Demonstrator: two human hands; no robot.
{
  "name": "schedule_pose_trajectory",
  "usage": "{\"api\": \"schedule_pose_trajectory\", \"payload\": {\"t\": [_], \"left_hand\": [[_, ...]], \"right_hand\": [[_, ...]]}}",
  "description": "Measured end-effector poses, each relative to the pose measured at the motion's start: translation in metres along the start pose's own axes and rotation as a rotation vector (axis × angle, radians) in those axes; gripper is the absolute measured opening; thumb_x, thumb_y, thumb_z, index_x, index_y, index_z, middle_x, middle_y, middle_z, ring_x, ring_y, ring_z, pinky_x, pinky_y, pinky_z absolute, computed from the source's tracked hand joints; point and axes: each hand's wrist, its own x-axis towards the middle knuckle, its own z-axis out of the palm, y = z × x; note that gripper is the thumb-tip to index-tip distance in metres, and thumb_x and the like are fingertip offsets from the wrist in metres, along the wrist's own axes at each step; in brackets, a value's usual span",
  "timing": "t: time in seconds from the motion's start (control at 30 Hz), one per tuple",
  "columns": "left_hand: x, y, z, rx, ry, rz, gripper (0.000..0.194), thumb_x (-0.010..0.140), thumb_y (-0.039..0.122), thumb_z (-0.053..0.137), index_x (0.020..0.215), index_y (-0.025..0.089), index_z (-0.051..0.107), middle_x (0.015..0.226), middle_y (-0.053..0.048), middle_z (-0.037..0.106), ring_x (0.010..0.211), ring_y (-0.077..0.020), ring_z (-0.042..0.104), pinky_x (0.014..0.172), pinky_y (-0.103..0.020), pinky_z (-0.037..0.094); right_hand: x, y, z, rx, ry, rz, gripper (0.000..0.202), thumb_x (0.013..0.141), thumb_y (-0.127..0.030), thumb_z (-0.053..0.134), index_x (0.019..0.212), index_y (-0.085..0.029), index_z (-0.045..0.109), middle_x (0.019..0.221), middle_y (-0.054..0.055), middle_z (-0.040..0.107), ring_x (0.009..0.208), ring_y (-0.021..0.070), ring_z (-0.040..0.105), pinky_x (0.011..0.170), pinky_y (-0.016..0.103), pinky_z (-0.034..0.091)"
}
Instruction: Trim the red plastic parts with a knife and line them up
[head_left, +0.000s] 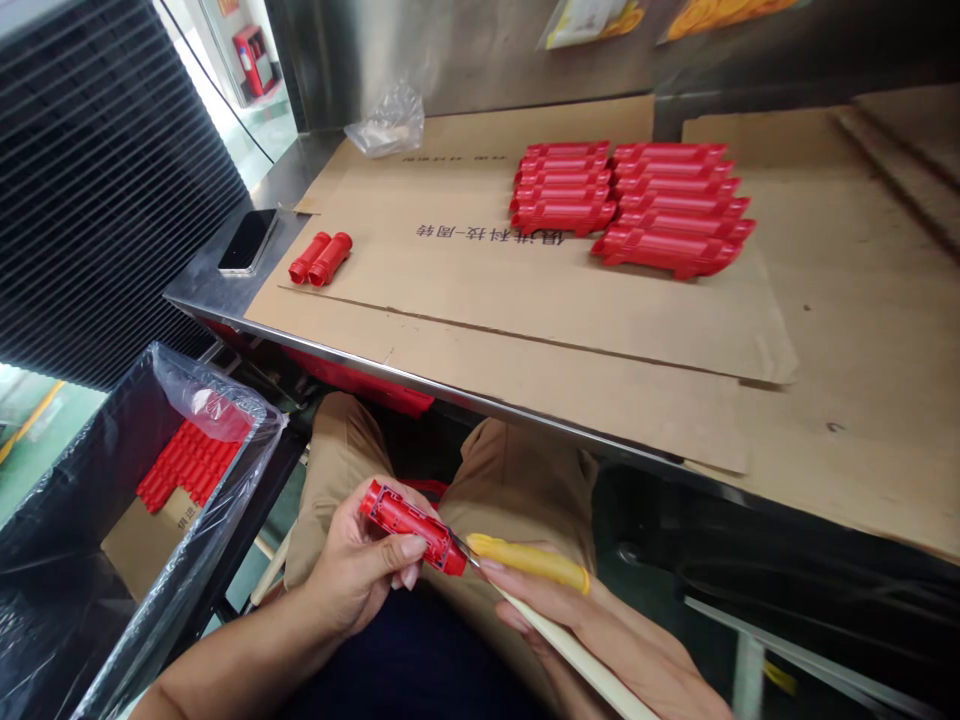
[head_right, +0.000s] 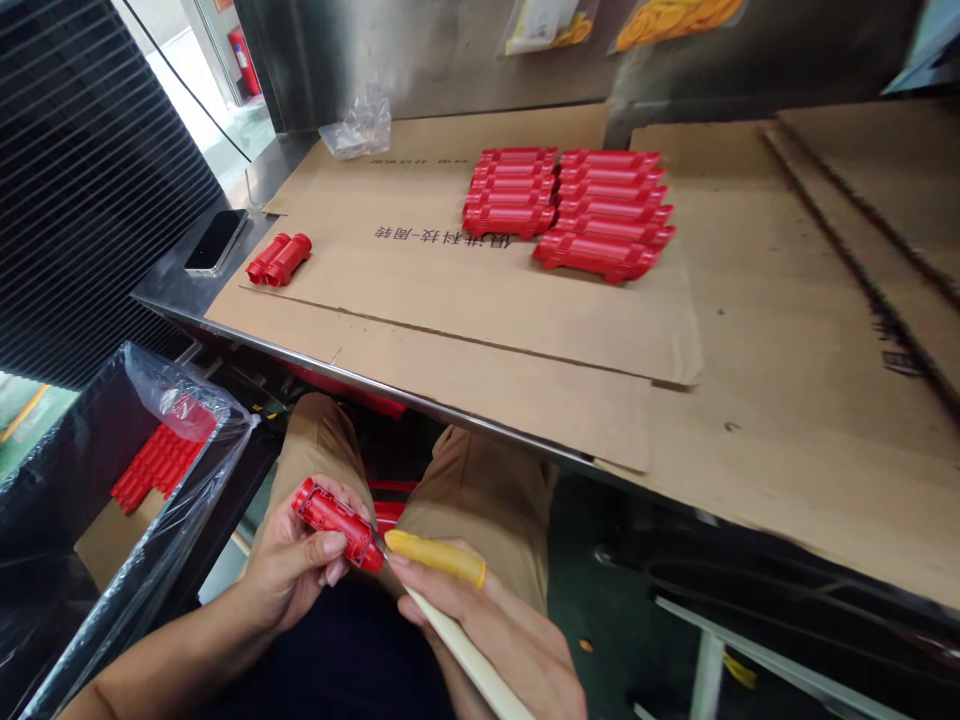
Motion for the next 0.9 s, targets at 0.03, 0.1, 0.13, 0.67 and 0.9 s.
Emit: {"api": "schedule_pose_trajectory", "payload": {"t": [0.03, 0.1, 0.13, 0.67, 0.9], "left_hand": [[0.0, 0.0, 0.0, 0.003, 0.0, -0.001, 0.033, 0.073, 0.027, 0.089, 0.091, 0.013, 0.065, 0.08, -0.002, 0.069, 0.046, -0.0019, 0.05, 0.044, -0.015, 0.036], [-0.001, 0.0, 0.001, 0.005, 0.01, 0.003, 0.033, 0.073, 0.027, 0.089, 0.091, 0.013, 0.065, 0.08, -0.002, 0.069, 0.046, -0.0015, 0.051, 0.044, -0.014, 0.037], [-0.001, 0.0, 0.001, 0.008, 0.018, 0.004, 0.034, 0.073, 0.027, 0.089, 0.091, 0.012, 0.065, 0.082, -0.002, 0.069, 0.047, -0.0013, 0.051, 0.044, -0.014, 0.038], [0.001, -0.005, -0.006, 0.188, 0.067, 0.093, 0.062, 0.079, 0.036, 0.087, 0.121, 0.024, 0.043, 0.072, 0.008, 0.067, 0.041, -0.0047, 0.058, 0.037, -0.009, 0.044], [-0.007, -0.008, -0.007, 0.357, -0.017, 0.218, 0.058, 0.081, 0.031, 0.085, 0.128, 0.027, 0.052, 0.079, 0.004, 0.069, 0.053, -0.0059, 0.062, 0.049, -0.013, 0.052]], "right_hand": [[-0.001, 0.0, 0.0, -0.001, -0.002, 0.007, 0.037, 0.095, -0.009, 0.062, 0.127, -0.027, 0.065, 0.11, 0.004, 0.078, 0.093, 0.0175, 0.078, 0.088, 0.022, 0.064], [-0.002, -0.001, 0.001, 0.0, 0.007, 0.045, 0.032, 0.096, -0.012, 0.062, 0.124, -0.028, 0.067, 0.11, 0.003, 0.079, 0.093, 0.0173, 0.078, 0.09, 0.022, 0.064], [-0.003, -0.002, 0.001, 0.0, 0.008, 0.082, 0.029, 0.096, -0.014, 0.063, 0.121, -0.029, 0.068, 0.108, 0.001, 0.079, 0.092, 0.017, 0.079, 0.09, 0.022, 0.063], [0.012, 0.011, -0.005, 0.197, -0.146, 0.092, 0.03, 0.102, -0.02, 0.055, 0.121, -0.032, 0.075, 0.095, 0.003, 0.08, 0.077, 0.0162, 0.078, 0.069, 0.018, 0.064], [0.02, 0.003, 0.004, 0.617, 0.07, 0.568, 0.017, 0.095, -0.041, 0.071, 0.089, -0.026, 0.077, 0.069, 0.0, 0.073, 0.063, 0.011, 0.07, 0.065, 0.015, 0.059]]}}
